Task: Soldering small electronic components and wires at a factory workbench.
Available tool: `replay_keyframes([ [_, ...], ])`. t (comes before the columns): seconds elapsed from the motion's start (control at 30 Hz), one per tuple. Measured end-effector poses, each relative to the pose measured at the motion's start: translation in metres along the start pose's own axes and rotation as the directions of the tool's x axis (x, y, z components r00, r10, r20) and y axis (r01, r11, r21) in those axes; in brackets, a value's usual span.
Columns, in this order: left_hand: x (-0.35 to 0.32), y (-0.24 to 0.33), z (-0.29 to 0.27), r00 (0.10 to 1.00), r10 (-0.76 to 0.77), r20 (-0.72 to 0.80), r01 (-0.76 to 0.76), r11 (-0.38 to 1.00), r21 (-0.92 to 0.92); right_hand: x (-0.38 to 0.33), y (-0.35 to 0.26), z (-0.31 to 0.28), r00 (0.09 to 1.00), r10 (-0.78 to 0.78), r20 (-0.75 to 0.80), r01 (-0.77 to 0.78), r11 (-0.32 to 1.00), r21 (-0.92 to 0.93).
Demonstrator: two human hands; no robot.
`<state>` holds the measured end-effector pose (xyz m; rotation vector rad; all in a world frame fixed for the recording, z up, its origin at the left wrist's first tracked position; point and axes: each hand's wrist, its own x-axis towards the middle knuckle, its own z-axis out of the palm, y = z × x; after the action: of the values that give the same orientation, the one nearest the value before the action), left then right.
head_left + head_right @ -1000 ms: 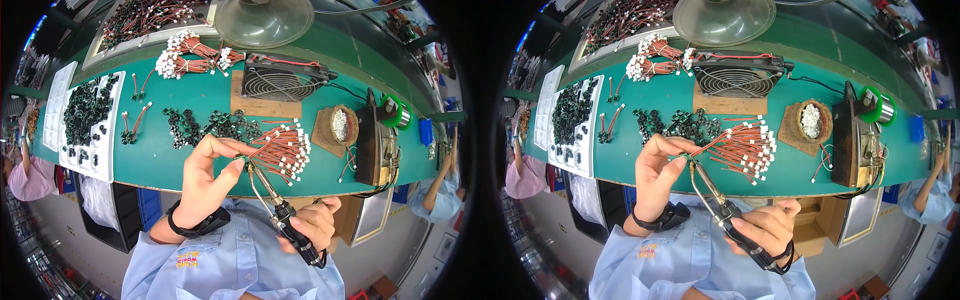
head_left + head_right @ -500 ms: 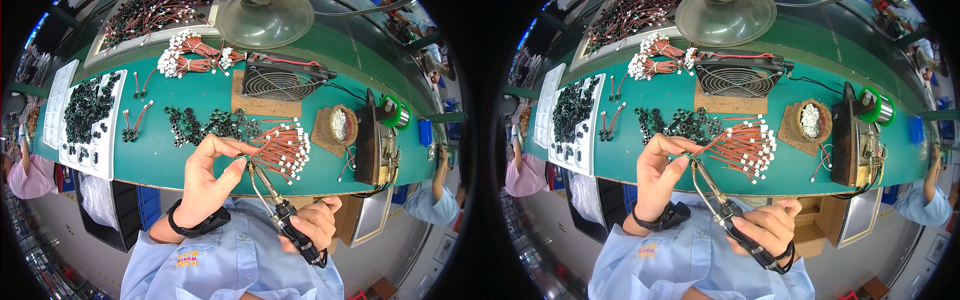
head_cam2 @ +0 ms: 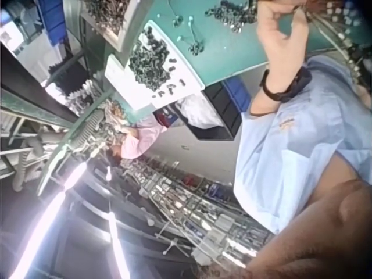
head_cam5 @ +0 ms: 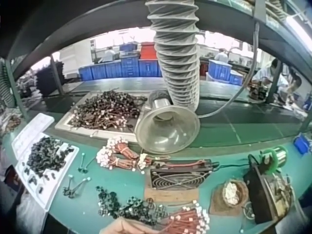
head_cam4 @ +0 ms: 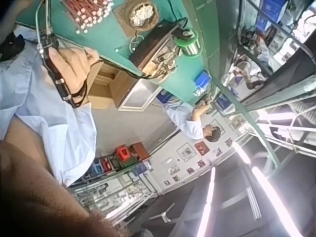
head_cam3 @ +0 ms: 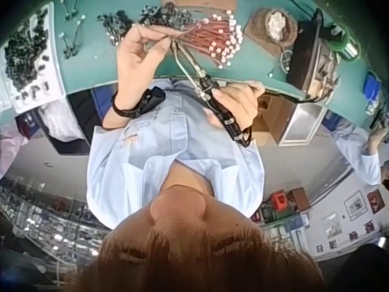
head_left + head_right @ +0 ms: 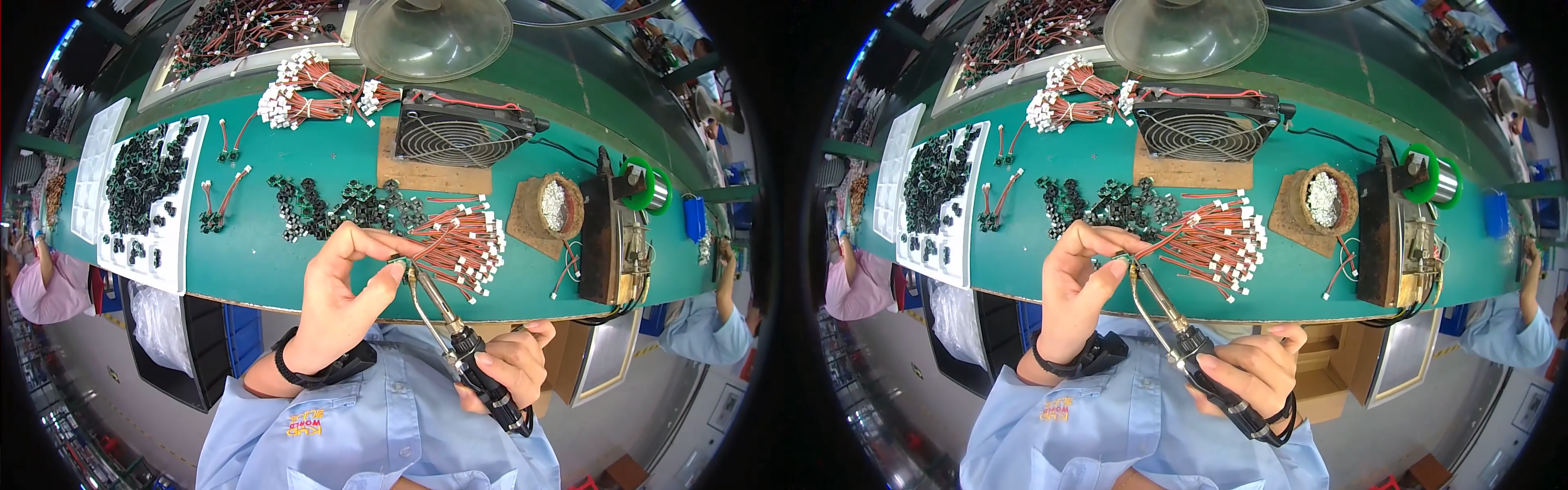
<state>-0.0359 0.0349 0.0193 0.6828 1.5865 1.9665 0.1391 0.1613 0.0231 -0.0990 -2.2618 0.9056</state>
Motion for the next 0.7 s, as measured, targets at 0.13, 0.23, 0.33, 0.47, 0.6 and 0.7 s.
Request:
replay_keyframes([
  [0.13, 0.0, 0.0, 0.0, 1.0, 0.005, 0.012, -0.005, 1.0, 0.008, 0.0, 0.002, 0.0, 1.0, -0.006, 0.0, 0.006, 1.0, 0.009],
  [0.23, 0.001, -0.001, 0.0, 1.0, 0.009, 0.016, -0.009, 1.0, 0.021, -0.001, 0.003, 0.001, 1.0, -0.007, 0.001, 0.007, 1.0, 0.009],
  [0.33, 0.001, 0.0, 0.001, 1.0, 0.006, -0.002, -0.006, 1.0, 0.022, -0.003, 0.003, 0.0, 1.0, -0.005, 0.008, 0.005, 1.0, 0.007],
  [0.47, 0.0, 0.0, 0.0, 1.0, -0.001, 0.004, 0.001, 1.0, 0.017, -0.006, 0.002, -0.001, 1.0, 0.002, 0.021, -0.002, 1.0, -0.006],
  [0.6, 0.0, 0.001, 0.001, 1.0, -0.013, -0.005, 0.013, 1.0, 0.003, -0.009, 0.0, -0.001, 1.0, 0.017, 0.021, -0.017, 1.0, -0.009],
  [0.7, 0.001, 0.001, 0.0, 0.999, -0.044, 0.012, 0.045, 0.999, -0.031, -0.01, -0.001, -0.002, 0.999, 0.032, 0.021, -0.031, 0.999, -0.015],
])
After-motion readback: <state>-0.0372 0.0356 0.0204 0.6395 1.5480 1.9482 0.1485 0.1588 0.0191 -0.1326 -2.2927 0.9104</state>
